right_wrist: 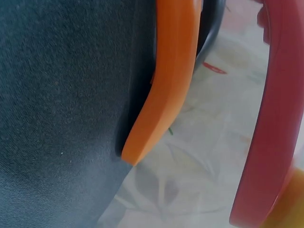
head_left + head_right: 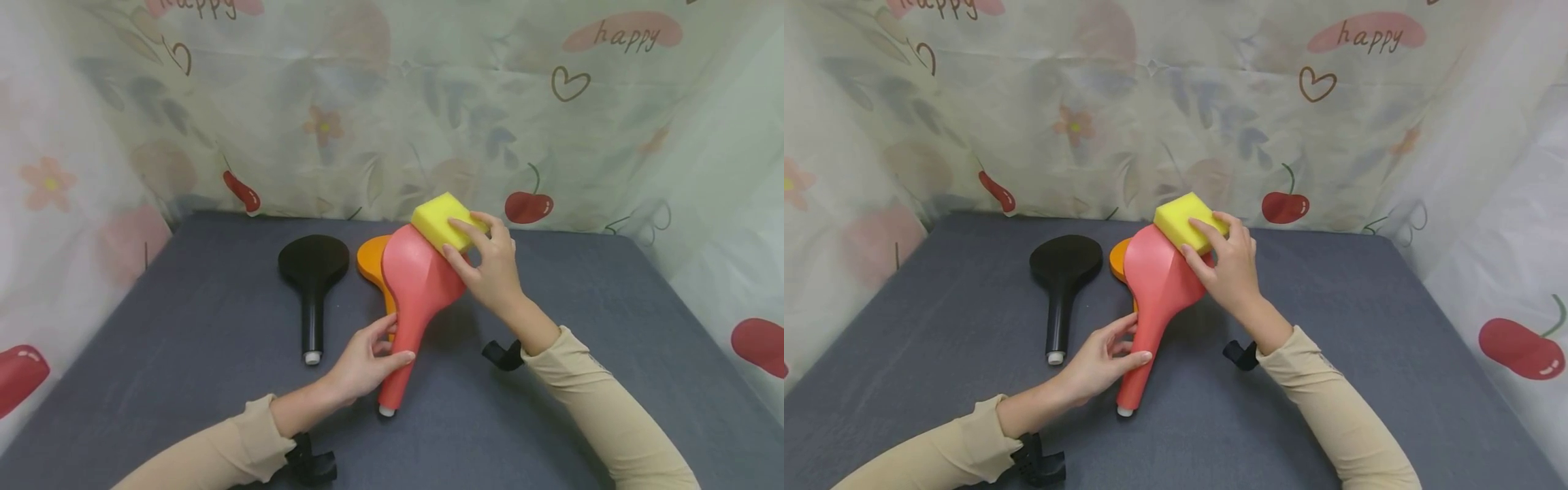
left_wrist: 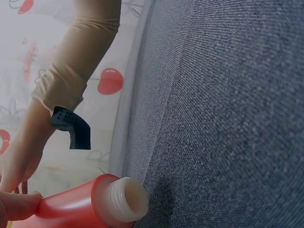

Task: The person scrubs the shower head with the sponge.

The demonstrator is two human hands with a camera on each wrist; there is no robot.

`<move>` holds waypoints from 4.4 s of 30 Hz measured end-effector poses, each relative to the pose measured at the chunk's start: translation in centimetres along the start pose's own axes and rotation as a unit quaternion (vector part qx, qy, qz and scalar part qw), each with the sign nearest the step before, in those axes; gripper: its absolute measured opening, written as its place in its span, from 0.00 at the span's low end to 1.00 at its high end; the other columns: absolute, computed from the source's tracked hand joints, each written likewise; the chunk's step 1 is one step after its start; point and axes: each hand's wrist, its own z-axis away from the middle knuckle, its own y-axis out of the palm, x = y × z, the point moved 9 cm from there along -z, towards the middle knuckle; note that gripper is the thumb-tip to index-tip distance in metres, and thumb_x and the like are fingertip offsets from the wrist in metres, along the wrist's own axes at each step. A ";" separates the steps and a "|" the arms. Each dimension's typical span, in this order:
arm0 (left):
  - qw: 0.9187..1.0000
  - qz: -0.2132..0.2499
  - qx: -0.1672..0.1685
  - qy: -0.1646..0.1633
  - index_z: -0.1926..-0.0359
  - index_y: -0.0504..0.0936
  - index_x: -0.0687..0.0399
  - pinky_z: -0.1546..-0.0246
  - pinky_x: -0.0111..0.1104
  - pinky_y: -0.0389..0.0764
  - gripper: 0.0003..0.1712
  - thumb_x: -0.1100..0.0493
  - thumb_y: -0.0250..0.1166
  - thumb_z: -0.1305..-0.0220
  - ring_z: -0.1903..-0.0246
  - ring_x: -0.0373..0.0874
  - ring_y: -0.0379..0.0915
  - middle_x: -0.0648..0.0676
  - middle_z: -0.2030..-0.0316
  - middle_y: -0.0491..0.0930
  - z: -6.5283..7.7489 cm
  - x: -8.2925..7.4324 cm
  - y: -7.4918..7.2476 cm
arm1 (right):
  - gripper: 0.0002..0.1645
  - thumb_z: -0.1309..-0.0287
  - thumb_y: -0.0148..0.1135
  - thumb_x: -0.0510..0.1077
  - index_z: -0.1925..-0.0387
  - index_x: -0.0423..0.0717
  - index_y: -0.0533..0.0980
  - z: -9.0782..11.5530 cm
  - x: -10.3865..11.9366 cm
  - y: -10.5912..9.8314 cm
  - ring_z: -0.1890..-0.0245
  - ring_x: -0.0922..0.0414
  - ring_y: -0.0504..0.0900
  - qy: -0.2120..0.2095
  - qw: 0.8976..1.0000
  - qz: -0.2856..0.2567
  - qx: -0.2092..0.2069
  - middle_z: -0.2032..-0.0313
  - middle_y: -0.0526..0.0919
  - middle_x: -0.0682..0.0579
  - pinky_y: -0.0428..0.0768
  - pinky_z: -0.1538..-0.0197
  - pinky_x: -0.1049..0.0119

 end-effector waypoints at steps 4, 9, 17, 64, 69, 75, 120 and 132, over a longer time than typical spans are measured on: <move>1.000 -0.001 0.005 0.000 0.31 0.56 0.61 0.55 0.39 0.82 0.39 0.61 0.64 0.41 0.57 0.49 0.78 0.62 0.45 0.69 0.0 0.0 0.1 | 0.23 0.47 0.65 0.45 0.47 0.45 0.76 -0.2 0.2 0.3 0.43 0.42 0.66 0.002 1.000 0.002 0.008 0.43 0.68 0.36 0.63 0.50 0.42; 1.000 -0.003 0.008 0.002 0.31 0.56 0.62 0.54 0.39 0.82 0.40 0.61 0.64 0.40 0.56 0.51 0.78 0.62 0.44 0.70 0.0 0.0 0.3 | 0.25 0.49 0.66 0.45 0.47 0.47 0.76 0.0 1.7 1.1 0.43 0.42 0.66 -0.031 0.999 0.006 0.037 0.43 0.68 0.38 0.63 0.50 0.44; 1.000 -0.009 0.000 -0.001 0.32 0.57 0.61 0.54 0.40 0.82 0.39 0.61 0.65 0.41 0.55 0.51 0.78 0.62 0.44 0.70 0.0 -0.1 0.1 | 0.24 0.48 0.66 0.45 0.47 0.47 0.77 -0.3 1.8 0.7 0.44 0.42 0.66 -0.040 0.999 0.020 0.022 0.43 0.68 0.38 0.64 0.50 0.44; 1.000 -0.007 0.012 0.012 0.32 0.56 0.64 0.55 0.39 0.82 0.39 0.62 0.63 0.40 0.56 0.53 0.79 0.64 0.45 0.70 0.1 0.2 0.6 | 0.26 0.55 0.70 0.45 0.50 0.47 0.78 2.4 3.8 1.4 0.46 0.43 0.68 -0.141 0.989 0.031 0.038 0.45 0.70 0.36 0.66 0.51 0.46; 1.000 -0.010 0.014 0.019 0.32 0.57 0.63 0.55 0.39 0.82 0.38 0.61 0.63 0.40 0.56 0.52 0.79 0.64 0.45 0.70 0.1 0.2 0.6 | 0.28 0.59 0.72 0.44 0.51 0.48 0.78 3.2 4.8 1.8 0.45 0.44 0.68 -0.179 0.982 0.024 0.054 0.45 0.71 0.37 0.69 0.52 0.45; 1.000 -0.010 0.015 0.026 0.33 0.58 0.64 0.55 0.39 0.82 0.37 0.61 0.63 0.40 0.56 0.53 0.79 0.64 0.46 0.71 0.1 0.2 0.5 | 0.29 0.59 0.73 0.47 0.50 0.50 0.78 4.2 5.8 2.1 0.45 0.44 0.69 -0.241 0.967 0.020 0.074 0.46 0.71 0.37 0.70 0.51 0.44; 0.999 0.042 0.000 -0.024 0.32 0.58 0.61 0.53 0.39 0.81 0.38 0.60 0.63 0.39 0.55 0.49 0.79 0.64 0.44 0.69 0.2 0.8 0.3 | 0.30 0.61 0.72 0.42 0.50 0.49 0.76 4.8 2.9 0.9 0.45 0.44 0.68 -0.176 0.982 0.034 0.050 0.46 0.71 0.37 0.67 0.51 0.41; 0.987 0.152 0.021 -0.045 0.32 0.56 0.61 0.45 0.38 0.77 0.37 0.57 0.61 0.37 0.51 0.43 0.77 0.64 0.39 0.66 0.0 1.2 0.4 | 0.25 0.48 0.65 0.53 0.50 0.50 0.75 6.3 4.9 1.1 0.46 0.44 0.67 -0.234 0.970 0.019 0.069 0.46 0.70 0.37 0.70 0.51 0.43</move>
